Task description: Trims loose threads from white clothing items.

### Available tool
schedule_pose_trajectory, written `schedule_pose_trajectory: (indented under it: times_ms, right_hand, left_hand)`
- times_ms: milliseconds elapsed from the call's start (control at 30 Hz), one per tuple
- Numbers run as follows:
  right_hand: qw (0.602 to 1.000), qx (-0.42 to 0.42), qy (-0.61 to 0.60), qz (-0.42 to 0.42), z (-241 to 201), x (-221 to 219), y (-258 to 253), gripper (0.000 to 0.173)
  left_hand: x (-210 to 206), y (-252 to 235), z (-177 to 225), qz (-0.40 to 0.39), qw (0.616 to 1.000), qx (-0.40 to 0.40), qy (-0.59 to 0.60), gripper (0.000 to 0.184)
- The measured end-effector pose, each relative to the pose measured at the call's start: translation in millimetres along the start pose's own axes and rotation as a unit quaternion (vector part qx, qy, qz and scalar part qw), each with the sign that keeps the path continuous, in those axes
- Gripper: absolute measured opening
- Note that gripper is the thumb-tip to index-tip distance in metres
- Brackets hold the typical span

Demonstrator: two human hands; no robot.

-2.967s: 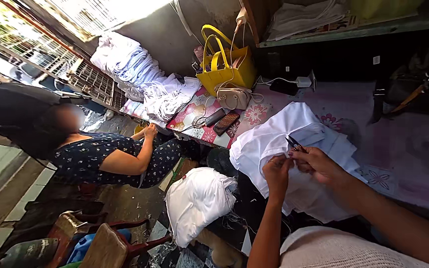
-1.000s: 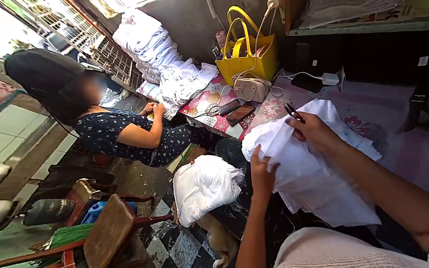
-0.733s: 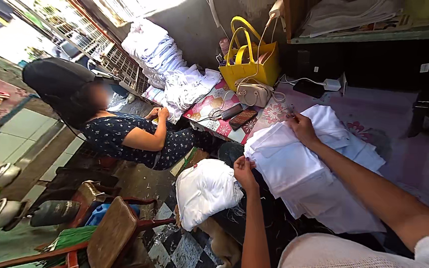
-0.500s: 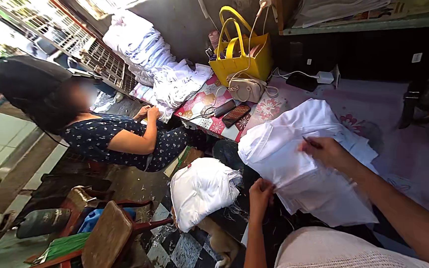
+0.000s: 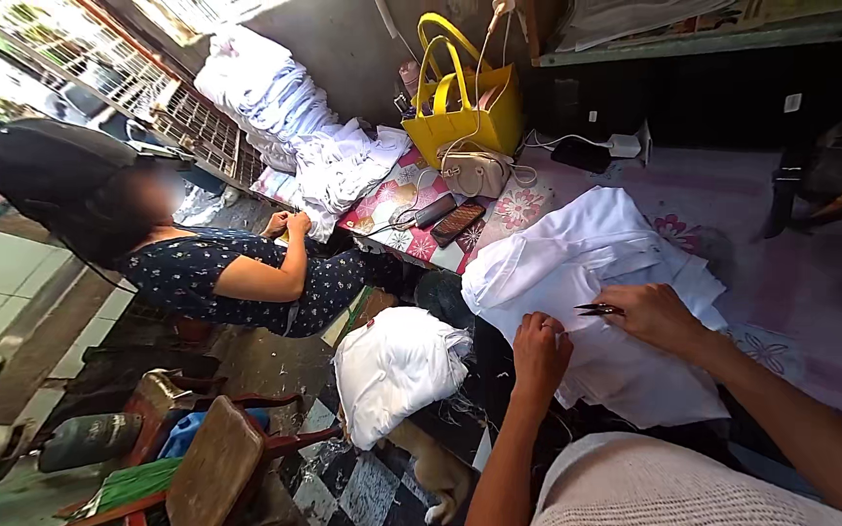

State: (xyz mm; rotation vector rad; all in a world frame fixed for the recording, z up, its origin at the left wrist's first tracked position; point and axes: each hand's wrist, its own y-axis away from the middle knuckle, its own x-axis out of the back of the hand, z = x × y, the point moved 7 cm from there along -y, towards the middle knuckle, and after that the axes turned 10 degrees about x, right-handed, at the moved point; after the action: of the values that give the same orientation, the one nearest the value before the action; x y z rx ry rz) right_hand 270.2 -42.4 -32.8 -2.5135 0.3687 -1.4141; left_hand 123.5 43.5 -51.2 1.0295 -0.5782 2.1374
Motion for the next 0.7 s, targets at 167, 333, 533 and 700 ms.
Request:
schedule_pose_trajectory:
  times_ms: [167, 333, 533, 700]
  right_hand:
    - [0.997, 0.033, -0.011, 0.064, -26, 10, -14, 0.042]
    - [0.966, 0.007, 0.063, 0.251, -32, 1, -20, 0.032]
    - [0.979, -0.067, -0.175, -0.075, -34, -59, 31, 0.027]
    - [0.942, -0.211, -0.245, 0.092, -8, 3, 17, 0.024]
  left_hand:
    - [36, 6, 14, 0.143, 0.985, -0.056, 0.082, 0.008]
    - [67, 1, 23, 0.27, 0.957, -0.093, 0.054, 0.008]
    - [57, -1, -46, 0.24, 0.965, 0.103, 0.019, 0.024]
    - [40, 29, 29, 0.212, 0.952, -0.06, 0.211, 0.017]
